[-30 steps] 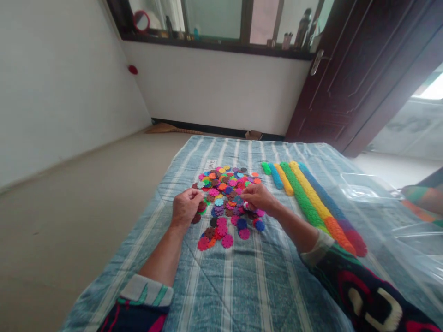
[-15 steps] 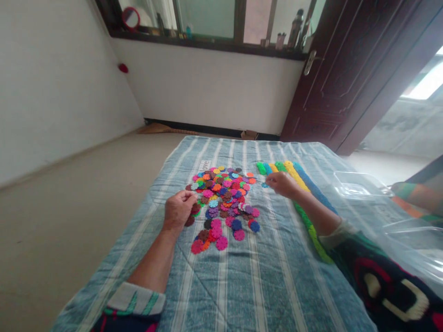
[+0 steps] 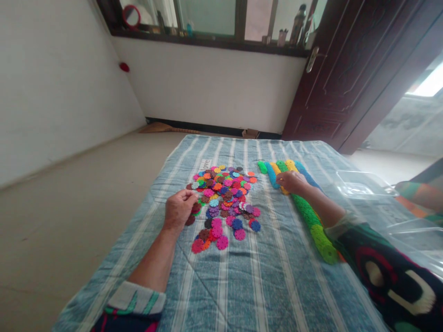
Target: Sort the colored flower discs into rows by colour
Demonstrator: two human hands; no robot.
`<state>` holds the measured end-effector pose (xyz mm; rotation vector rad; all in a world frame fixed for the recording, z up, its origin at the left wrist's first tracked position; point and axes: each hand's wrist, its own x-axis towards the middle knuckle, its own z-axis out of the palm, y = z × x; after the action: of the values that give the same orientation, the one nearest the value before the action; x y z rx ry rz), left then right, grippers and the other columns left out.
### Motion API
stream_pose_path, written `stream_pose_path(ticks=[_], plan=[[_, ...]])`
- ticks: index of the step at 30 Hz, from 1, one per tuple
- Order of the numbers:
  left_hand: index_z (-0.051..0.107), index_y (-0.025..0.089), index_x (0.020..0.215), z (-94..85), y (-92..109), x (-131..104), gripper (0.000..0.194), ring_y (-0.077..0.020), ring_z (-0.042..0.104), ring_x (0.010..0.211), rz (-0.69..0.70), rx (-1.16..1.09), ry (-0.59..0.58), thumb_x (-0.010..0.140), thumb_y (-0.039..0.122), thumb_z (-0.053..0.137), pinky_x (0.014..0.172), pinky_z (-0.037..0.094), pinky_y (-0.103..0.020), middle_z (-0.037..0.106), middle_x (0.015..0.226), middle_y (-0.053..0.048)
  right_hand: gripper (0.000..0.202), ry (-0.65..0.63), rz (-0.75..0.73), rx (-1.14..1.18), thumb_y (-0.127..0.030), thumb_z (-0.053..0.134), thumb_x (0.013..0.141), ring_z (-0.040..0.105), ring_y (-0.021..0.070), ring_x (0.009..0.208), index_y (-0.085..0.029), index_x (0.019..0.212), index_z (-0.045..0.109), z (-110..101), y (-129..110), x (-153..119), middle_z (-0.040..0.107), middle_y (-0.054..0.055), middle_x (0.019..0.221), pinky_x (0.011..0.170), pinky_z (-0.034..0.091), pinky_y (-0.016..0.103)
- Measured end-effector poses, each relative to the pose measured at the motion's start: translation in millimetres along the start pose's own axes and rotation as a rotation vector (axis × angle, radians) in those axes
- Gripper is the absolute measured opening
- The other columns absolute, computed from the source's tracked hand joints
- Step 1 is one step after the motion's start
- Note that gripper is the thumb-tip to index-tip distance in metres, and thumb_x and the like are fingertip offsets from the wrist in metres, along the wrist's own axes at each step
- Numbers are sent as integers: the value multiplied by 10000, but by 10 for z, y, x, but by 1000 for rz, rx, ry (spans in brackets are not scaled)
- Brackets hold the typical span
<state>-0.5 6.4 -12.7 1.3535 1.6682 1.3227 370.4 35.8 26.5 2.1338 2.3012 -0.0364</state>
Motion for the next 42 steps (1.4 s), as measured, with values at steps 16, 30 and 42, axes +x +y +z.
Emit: stream_pose_path(ticks=[16,30,42], plan=[[623,167,690,2,-30,8,210,-118,549,445,7,-14,-10,590,351,631,441,399,-200,622,533,24,364,-93,-199,-209,-248,514,862,639,268,932,-266,1210,617,39,-119,-24,697,117,1009,721,441,300],[603,175,659,6,-24,-10,202,-127,547,434,-6,-10,-23,592,365,612,426,387,-209,600,498,27,356,-24,-301,-57,-338,479,892,638,254,934,-278,1219,608,-43,-645,-186,703,98,1011,726,426,300],[594,170,659,11,-58,-11,185,-120,550,440,18,-4,-38,622,351,592,446,404,-205,607,511,21,397,-80,-533,33,-345,420,912,643,198,814,-410,1293,514,-69,-1558,-298,711,25,940,636,390,253]])
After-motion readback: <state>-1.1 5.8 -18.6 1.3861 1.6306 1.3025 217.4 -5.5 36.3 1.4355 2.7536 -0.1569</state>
